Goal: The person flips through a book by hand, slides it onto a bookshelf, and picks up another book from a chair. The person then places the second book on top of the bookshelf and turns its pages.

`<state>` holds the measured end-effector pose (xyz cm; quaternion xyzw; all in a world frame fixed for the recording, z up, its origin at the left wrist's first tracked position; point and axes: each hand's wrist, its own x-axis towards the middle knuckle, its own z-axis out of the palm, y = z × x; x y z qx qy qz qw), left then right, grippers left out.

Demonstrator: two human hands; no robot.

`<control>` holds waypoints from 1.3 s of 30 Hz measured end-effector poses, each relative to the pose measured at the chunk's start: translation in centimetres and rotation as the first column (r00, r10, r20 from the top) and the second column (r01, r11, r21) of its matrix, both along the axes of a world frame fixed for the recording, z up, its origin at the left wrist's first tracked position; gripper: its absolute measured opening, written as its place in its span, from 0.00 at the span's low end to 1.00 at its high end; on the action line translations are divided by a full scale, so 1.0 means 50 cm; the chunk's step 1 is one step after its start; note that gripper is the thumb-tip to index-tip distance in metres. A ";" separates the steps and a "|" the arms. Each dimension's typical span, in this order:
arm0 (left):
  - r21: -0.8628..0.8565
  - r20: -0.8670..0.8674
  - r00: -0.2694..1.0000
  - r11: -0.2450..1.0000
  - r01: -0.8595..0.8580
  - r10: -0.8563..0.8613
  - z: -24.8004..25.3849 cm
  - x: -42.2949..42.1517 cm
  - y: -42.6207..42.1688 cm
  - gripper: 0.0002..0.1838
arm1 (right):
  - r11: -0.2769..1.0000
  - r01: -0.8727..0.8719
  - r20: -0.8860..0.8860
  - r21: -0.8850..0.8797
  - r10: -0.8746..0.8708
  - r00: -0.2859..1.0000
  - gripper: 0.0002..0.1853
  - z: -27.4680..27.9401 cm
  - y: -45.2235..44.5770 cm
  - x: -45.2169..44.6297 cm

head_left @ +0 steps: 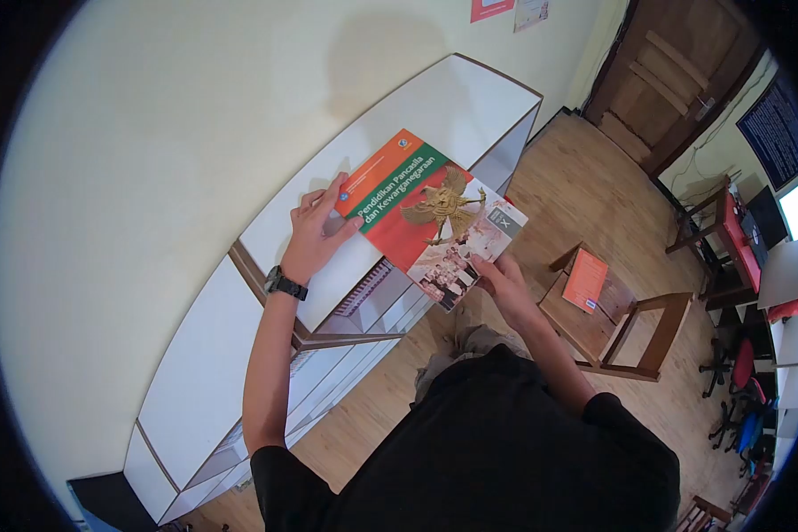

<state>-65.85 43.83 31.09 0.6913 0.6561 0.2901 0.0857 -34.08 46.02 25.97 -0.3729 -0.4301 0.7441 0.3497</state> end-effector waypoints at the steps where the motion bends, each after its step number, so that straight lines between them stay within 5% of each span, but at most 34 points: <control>1: -0.011 -0.002 1.000 1.000 -0.002 0.002 0.002 0.002 -0.001 0.41 | 1.000 -0.004 -0.001 0.003 0.004 1.000 0.24 -0.002 0.000 -0.002; 7: 0.039 -0.069 0.997 0.999 -0.027 0.030 -0.025 -0.021 -0.004 0.41 | 0.987 0.149 -0.227 -0.051 -0.157 0.961 0.20 0.018 0.023 -0.020; 9: 0.132 -0.088 0.992 0.989 -0.073 0.085 -0.013 -0.018 -0.001 0.33 | 0.967 0.238 -0.146 0.091 -0.224 0.964 0.19 0.047 0.039 -0.008; 11: 0.268 0.110 0.992 0.959 -0.088 0.060 -0.009 -0.023 0.007 0.24 | 0.960 0.245 -0.148 0.139 -0.224 0.963 0.19 0.074 0.053 0.009; 13: 0.311 0.210 0.977 0.944 -0.112 0.047 -0.007 -0.021 0.011 0.20 | 0.811 0.276 0.005 0.516 -0.325 0.946 0.17 0.091 0.068 0.019; 15: 0.351 0.309 0.951 0.926 -0.140 0.026 0.005 -0.015 0.007 0.17 | 0.728 0.300 -0.042 0.617 -0.350 0.936 0.15 0.111 0.073 0.016; 17: 0.192 0.360 0.927 0.964 -0.184 0.105 0.017 -0.013 0.001 0.16 | 0.662 0.207 0.144 0.720 -0.435 0.889 0.14 0.123 0.073 0.020; 21: 0.240 0.372 0.926 0.958 -0.159 0.060 0.027 -0.007 0.001 0.16 | 0.564 0.062 0.261 0.824 -0.474 0.841 0.15 0.146 0.067 0.020; 24: 0.326 0.253 0.958 0.920 -0.215 0.135 0.033 0.005 -0.003 0.24 | 0.183 -0.095 0.171 0.979 -0.469 0.866 0.26 0.166 0.048 -0.001; 29: 0.429 0.250 0.967 0.889 -0.162 0.056 0.028 -0.005 0.004 0.40 | 0.070 -0.322 0.318 0.944 -0.453 0.833 0.29 0.158 0.026 0.001; 32: 0.229 0.101 0.992 0.969 -0.093 0.072 0.024 -0.011 -0.013 0.38 | 0.031 -0.442 0.404 0.896 -0.470 0.785 0.29 0.156 0.019 0.003; 36: 0.240 0.001 0.990 0.961 -0.140 0.144 0.032 -0.013 -0.024 0.34 | -0.059 -0.495 0.412 0.867 -0.474 0.778 0.27 0.150 0.038 0.008; 39: 0.217 -0.134 0.990 0.976 -0.009 0.039 0.035 -0.021 -0.026 0.27 | -0.033 -0.563 0.486 0.826 -0.464 0.740 0.25 0.131 0.039 0.013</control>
